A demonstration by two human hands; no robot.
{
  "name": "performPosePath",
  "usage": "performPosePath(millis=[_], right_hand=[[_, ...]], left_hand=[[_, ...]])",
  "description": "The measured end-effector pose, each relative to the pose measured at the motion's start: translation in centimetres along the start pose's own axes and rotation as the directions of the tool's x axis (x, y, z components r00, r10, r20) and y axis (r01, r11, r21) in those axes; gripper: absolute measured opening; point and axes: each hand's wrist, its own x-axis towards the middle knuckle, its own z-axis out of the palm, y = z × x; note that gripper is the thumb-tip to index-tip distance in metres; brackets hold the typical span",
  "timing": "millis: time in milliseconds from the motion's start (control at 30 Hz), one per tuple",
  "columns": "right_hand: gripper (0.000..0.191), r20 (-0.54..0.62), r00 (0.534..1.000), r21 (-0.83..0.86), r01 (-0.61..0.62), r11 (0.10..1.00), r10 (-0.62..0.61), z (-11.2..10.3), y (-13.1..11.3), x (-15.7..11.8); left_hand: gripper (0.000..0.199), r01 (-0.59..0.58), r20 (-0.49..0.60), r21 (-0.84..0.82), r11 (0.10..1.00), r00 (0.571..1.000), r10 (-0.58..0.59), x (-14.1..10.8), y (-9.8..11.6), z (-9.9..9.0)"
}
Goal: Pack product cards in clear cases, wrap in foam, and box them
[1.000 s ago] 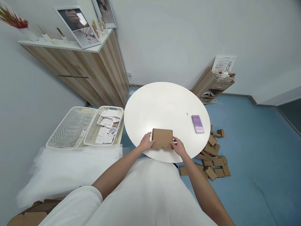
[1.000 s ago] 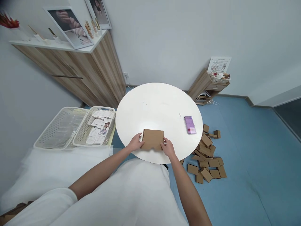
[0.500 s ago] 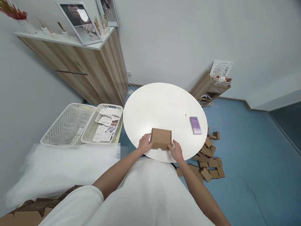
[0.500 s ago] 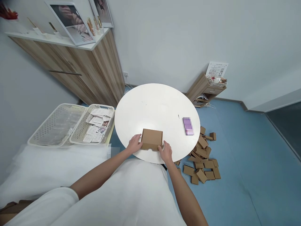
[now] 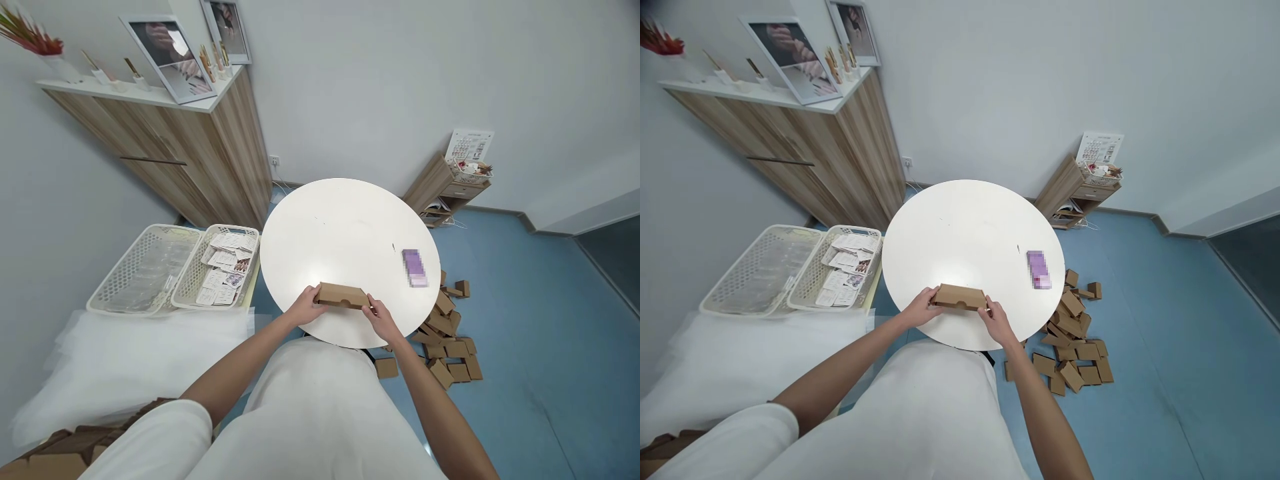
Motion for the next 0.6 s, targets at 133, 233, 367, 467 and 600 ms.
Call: performPosePath(millis=[133, 233, 367, 467, 600], right_hand=[[0.046, 0.04, 0.997, -0.05, -0.058, 0.997, 0.06, -1.5, -1.7, 0.6], [0.046, 0.021, 0.996, -0.11, -0.082, 0.991, 0.085, -1.3, -2.5, 1.2], [0.044, -0.052, 0.99, -0.143, -0.141, 0.98, 0.135, -1.0, -3.0, 1.7], [0.044, -0.047, 0.984, -0.094, -0.175, 0.98, 0.171, -1.1, -3.2, 1.7], [0.044, -0.019, 0.974, 0.008, -0.224, 0.975, 0.224, -1.2, -3.3, 1.7]], left_hand=[[0.027, 0.056, 0.051, 0.177, 0.983, 0.997, -0.066, 1.2, 1.6, -0.9], [0.028, 0.104, 0.047, 0.244, 0.964, 0.992, -0.119, 1.6, 2.4, -0.8], [0.04, 0.148, 0.02, 0.334, 0.931, 0.986, -0.163, 1.6, 2.9, -0.5], [0.048, 0.158, 0.022, 0.362, 0.919, 0.984, -0.178, 1.5, 3.2, -0.4], [0.057, 0.148, 0.037, 0.301, 0.942, 0.985, -0.167, 1.4, 3.3, -0.4]])
